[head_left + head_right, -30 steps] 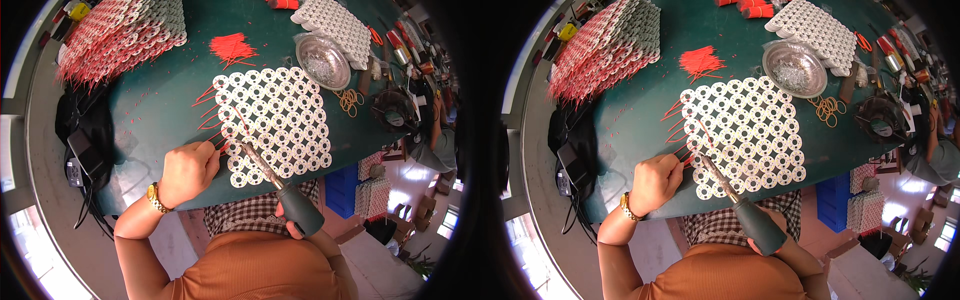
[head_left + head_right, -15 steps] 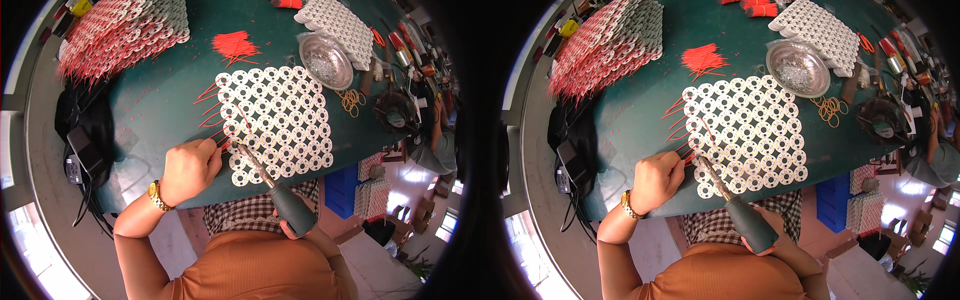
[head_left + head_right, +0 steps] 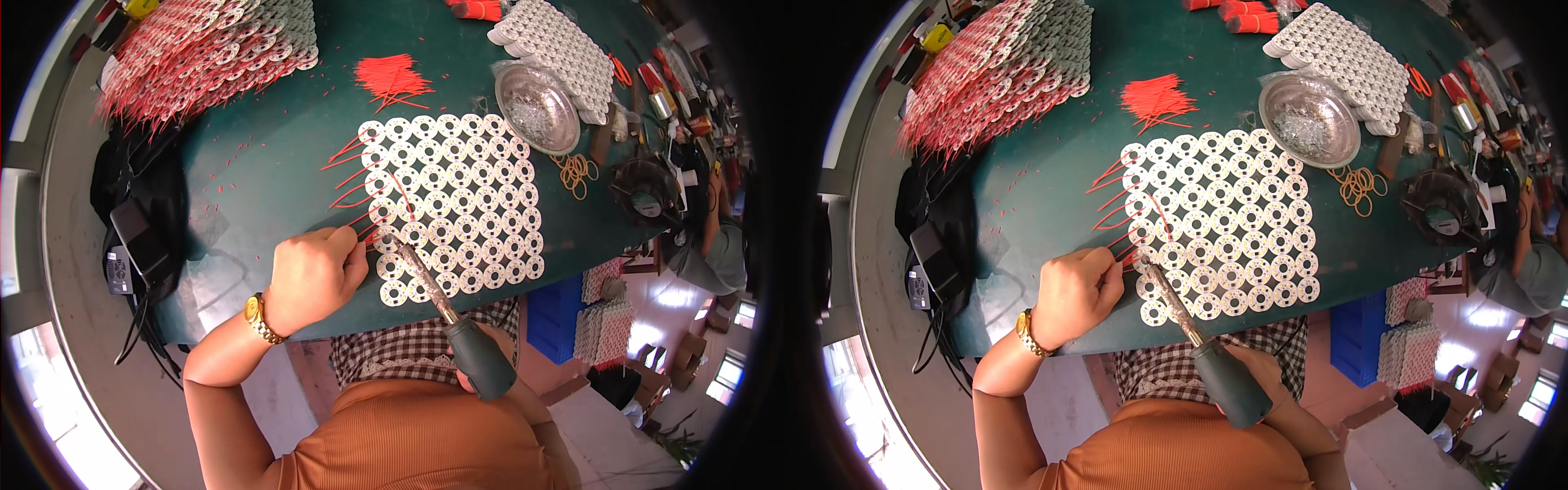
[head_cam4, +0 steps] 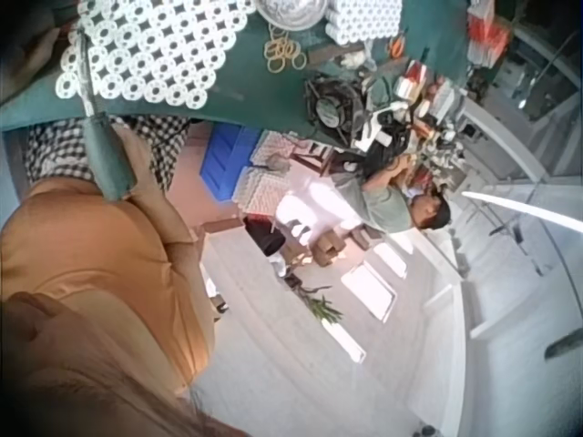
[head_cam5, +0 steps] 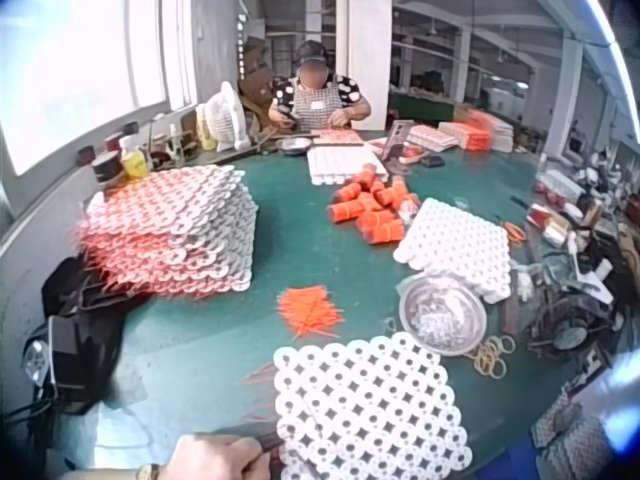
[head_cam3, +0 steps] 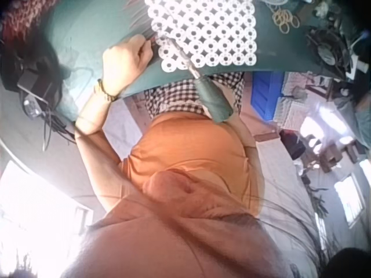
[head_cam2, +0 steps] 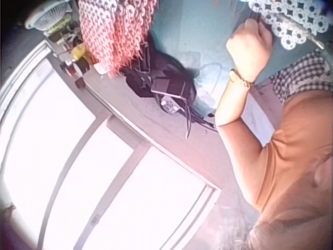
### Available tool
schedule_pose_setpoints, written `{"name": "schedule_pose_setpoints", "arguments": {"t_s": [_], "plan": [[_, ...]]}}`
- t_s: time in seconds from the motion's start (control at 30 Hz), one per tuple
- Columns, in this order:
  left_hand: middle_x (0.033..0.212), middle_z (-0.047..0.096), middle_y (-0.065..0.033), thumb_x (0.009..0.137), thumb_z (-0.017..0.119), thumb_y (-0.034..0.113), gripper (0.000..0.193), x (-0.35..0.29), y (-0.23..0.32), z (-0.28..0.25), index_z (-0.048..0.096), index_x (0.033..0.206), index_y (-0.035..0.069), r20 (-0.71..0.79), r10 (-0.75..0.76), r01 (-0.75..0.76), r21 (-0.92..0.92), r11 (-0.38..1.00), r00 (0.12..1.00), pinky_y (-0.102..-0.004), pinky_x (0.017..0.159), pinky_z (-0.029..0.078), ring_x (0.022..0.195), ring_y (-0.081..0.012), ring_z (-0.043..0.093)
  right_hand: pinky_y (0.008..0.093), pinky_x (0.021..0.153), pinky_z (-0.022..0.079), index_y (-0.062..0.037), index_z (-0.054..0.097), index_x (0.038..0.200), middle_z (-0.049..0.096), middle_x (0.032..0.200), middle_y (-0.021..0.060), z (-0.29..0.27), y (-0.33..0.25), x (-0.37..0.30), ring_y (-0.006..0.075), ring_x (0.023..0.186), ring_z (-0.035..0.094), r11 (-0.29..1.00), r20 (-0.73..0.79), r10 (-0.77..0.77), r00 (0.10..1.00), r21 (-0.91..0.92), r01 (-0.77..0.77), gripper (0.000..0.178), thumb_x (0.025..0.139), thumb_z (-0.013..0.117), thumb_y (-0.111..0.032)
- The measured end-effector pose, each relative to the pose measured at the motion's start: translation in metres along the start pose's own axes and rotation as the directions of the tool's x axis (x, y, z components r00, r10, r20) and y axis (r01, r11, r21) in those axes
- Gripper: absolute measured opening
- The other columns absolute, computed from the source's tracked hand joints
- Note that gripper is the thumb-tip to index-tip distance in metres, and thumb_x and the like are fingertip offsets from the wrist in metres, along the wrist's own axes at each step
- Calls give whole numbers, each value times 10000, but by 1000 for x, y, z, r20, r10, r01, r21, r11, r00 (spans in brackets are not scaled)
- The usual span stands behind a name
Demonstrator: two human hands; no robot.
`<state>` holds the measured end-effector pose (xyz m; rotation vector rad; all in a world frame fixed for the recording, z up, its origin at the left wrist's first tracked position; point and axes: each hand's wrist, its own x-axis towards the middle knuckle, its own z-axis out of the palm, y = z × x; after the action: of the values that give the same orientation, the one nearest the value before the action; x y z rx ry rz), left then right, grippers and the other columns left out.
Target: The person attaches red wires to a panel of circular LED circuit boards by positioning each wire by hand and soldering it with a handheld soldering tool.
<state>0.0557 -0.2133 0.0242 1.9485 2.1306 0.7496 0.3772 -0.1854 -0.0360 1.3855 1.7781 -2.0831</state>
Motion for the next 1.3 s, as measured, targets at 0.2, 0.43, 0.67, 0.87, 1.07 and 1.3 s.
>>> {"name": "schedule_pose_setpoints", "arguments": {"t_s": [0.2, 0.43, 0.67, 0.87, 1.07, 1.3], "plan": [[629, 570, -122, 851, 674, 81, 190, -1, -2, -7, 537, 724, 45, 44, -49, 54, -136, 989, 998, -419, 489, 443, 532, -337, 570, 323, 595, 547, -21, 661, 1164, 700, 835, 63, 2, 3, 5, 240, 665, 682, 994, -27, -110, 994, -18, 109, 593, 688, 851, -319], [644, 585, -116, 867, 674, 117, 208, 1, 0, -8, 535, 724, 55, 105, 8, -1, -71, 997, 994, -427, 490, 464, 541, -338, 584, 326, 622, 553, -17, 650, 1177, 705, 870, 59, 1, 5, 6, 242, 701, 688, 992, -25, -124, 992, -14, 123, 603, 681, 853, -293], [637, 583, -114, 865, 676, 121, 216, 1, 1, -8, 530, 721, 55, 124, 9, -5, -29, 1000, 992, -430, 491, 467, 541, -335, 587, 330, 649, 559, -14, 638, 1191, 711, 905, 55, -2, -5, 13, 244, 737, 694, 936, -91, -343, 935, -123, 331, 614, 674, 855, -266], [627, 573, -109, 867, 676, 131, 225, 1, 0, -8, 525, 720, 54, 125, 37, -32, -39, 999, 992, -430, 485, 461, 531, -334, 578, 352, 631, 557, -10, 637, 1139, 701, 885, 88, -15, -22, 20, 262, 715, 689, 846, 265, 359, 895, 312, -432, 531, 717, 794, -292], [627, 573, -107, 872, 676, 143, 234, 1, 0, -8, 523, 719, 53, 131, 27, -25, -18, 1000, 991, -428, 483, 458, 533, -330, 581, 397, 604, 549, -2, 635, 1063, 681, 850, 153, -7, -14, 14, 303, 686, 674, 909, 219, 283, 934, 251, -334, 422, 809, 655, -338], [628, 574, -112, 872, 678, 154, 235, 1, 0, -6, 533, 719, 49, 117, 39, -39, -10, 999, 992, -428, 476, 454, 532, -331, 584, 449, 572, 540, 7, 631, 975, 658, 810, 229, 2, -14, 6, 351, 652, 656, 979, 121, 158, 980, 109, -171, 427, 917, 492, -392]]}}
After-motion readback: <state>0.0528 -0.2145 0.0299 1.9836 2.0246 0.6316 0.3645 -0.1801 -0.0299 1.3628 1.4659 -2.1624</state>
